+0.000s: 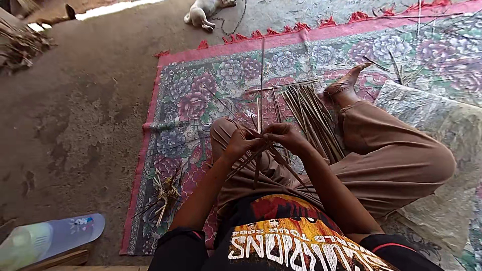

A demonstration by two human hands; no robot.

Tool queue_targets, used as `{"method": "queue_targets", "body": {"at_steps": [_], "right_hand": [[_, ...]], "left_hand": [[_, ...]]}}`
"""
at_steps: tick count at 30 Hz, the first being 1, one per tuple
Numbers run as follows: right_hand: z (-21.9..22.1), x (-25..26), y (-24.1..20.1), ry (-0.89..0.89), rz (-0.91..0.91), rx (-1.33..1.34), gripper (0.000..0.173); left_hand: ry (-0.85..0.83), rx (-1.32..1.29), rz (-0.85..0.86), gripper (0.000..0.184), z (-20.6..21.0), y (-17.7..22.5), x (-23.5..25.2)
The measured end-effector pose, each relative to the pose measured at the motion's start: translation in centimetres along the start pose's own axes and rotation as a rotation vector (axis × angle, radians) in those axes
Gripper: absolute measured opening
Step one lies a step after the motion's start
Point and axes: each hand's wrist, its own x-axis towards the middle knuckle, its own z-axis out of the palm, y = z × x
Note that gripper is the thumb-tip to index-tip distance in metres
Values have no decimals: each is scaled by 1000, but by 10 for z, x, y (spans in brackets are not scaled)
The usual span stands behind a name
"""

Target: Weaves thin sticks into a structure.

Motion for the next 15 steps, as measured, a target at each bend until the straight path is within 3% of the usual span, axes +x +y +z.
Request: {"method": "queue_targets", "body": {"at_steps": [4,8,11,15], "right_hand": [[8,0,2,77,15,-30,4],[12,3,7,147,30,65,12],[13,6,13,176,105,168,20],[10,5,25,110,174,352,12]], "left_hand": [[1,-49,55,19,0,-3,0],[48,-72,-31,31,2,1,1],[31,-83,-26,25,0,-1,3],[23,-106,52,19,1,-5,3]]}}
